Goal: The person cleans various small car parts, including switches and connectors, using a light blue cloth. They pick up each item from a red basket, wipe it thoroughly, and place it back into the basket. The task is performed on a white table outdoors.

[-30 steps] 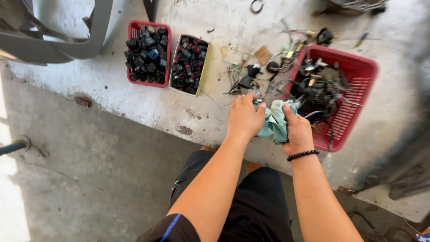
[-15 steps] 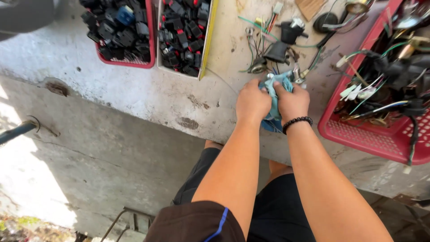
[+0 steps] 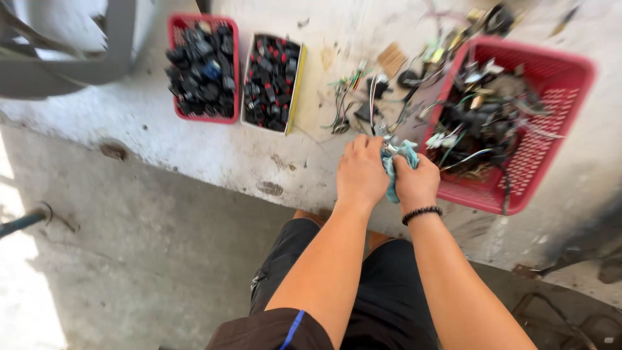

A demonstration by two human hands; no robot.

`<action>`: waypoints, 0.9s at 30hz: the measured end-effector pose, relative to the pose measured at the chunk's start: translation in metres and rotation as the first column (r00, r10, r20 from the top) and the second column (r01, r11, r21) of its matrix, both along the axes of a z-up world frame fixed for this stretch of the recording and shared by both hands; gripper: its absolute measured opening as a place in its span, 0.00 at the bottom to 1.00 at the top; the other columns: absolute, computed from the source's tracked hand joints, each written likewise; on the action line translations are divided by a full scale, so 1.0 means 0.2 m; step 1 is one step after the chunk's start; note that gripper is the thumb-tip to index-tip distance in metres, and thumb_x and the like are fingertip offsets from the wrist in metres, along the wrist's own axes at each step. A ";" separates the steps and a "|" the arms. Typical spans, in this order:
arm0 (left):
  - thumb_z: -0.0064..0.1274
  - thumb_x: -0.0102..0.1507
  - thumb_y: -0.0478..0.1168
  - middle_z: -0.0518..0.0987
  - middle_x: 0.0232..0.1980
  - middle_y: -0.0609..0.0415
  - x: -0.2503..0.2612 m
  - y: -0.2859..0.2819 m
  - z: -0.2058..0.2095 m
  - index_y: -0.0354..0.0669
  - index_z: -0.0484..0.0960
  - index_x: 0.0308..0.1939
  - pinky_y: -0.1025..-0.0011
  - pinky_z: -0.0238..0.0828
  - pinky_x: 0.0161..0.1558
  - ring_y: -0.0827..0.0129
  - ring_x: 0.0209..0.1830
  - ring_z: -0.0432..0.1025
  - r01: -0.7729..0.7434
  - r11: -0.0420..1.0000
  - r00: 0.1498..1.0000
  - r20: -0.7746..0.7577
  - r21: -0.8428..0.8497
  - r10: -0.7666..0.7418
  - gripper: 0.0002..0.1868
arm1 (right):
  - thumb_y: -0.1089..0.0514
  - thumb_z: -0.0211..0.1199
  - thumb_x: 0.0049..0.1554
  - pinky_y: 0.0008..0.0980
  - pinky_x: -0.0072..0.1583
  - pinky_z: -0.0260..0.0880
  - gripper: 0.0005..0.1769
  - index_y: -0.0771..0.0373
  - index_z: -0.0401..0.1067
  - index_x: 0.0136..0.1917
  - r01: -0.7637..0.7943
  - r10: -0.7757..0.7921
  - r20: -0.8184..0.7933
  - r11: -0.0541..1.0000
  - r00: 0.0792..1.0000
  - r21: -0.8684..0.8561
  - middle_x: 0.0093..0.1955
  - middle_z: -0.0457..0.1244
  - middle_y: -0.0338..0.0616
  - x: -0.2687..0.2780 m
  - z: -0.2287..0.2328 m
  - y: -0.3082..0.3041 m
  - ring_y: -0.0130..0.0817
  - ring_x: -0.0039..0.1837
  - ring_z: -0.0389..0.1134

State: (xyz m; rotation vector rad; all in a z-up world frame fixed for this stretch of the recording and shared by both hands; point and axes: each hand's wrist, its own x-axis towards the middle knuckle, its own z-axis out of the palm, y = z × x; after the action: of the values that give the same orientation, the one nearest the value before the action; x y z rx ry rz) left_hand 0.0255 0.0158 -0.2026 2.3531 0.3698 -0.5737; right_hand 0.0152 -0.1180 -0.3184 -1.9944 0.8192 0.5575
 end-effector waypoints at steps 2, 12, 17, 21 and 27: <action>0.44 0.60 0.28 0.74 0.52 0.43 0.01 -0.02 0.05 0.40 0.78 0.55 0.55 0.70 0.55 0.45 0.60 0.70 0.111 0.985 0.958 0.249 0.129 -0.141 0.19 | 0.51 0.68 0.55 0.43 0.45 0.71 0.11 0.61 0.78 0.46 -0.068 0.072 0.123 0.997 0.990 -0.038 0.40 0.67 0.48 0.06 0.26 -0.06 0.41 0.47 0.70; 0.44 0.57 0.32 0.73 0.34 0.49 0.23 -0.15 0.65 0.43 0.80 0.34 0.51 0.70 0.38 0.49 0.34 0.73 0.353 0.862 0.649 0.569 0.364 -0.506 0.08 | 0.56 0.70 0.57 0.49 0.47 0.71 0.07 0.62 0.78 0.45 -0.326 0.365 0.607 0.928 0.706 -0.180 0.43 0.67 0.52 0.16 1.38 -0.25 0.53 0.50 0.70; 0.41 0.63 0.43 0.81 0.42 0.43 0.18 -0.13 0.95 0.44 0.80 0.50 0.49 0.74 0.45 0.39 0.45 0.78 0.419 0.907 0.851 0.367 -0.043 -0.376 0.16 | 0.53 0.68 0.60 0.29 0.39 0.67 0.06 0.55 0.77 0.43 -0.211 0.045 0.707 0.966 0.706 0.148 0.34 0.63 0.36 0.14 1.49 -0.30 0.29 0.37 0.66; 0.48 0.65 0.50 0.84 0.42 0.40 0.12 -0.10 1.01 0.44 0.81 0.53 0.47 0.74 0.48 0.39 0.47 0.78 0.264 0.956 0.918 0.337 -0.127 -0.208 0.19 | 0.54 0.62 0.68 0.21 0.34 0.65 0.10 0.60 0.71 0.45 -0.015 -0.399 0.570 0.810 0.718 0.586 0.31 0.59 0.34 0.14 1.41 -0.34 0.20 0.33 0.63; 0.55 0.59 0.40 0.85 0.40 0.49 0.08 -0.14 0.99 0.51 0.84 0.45 0.53 0.79 0.46 0.47 0.45 0.80 0.176 0.971 0.917 0.385 -0.159 -0.103 0.10 | 0.68 0.69 0.57 0.24 0.30 0.60 0.05 0.65 0.75 0.46 -0.223 -0.344 0.530 0.636 0.775 0.738 0.31 0.57 0.37 0.09 1.50 -0.17 0.22 0.31 0.60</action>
State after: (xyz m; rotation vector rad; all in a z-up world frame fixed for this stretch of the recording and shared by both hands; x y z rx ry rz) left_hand 0.0411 -0.0127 -0.0039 2.2476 -0.0299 -0.2002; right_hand 0.0339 -0.1511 -0.0191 -1.1687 0.1349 0.0959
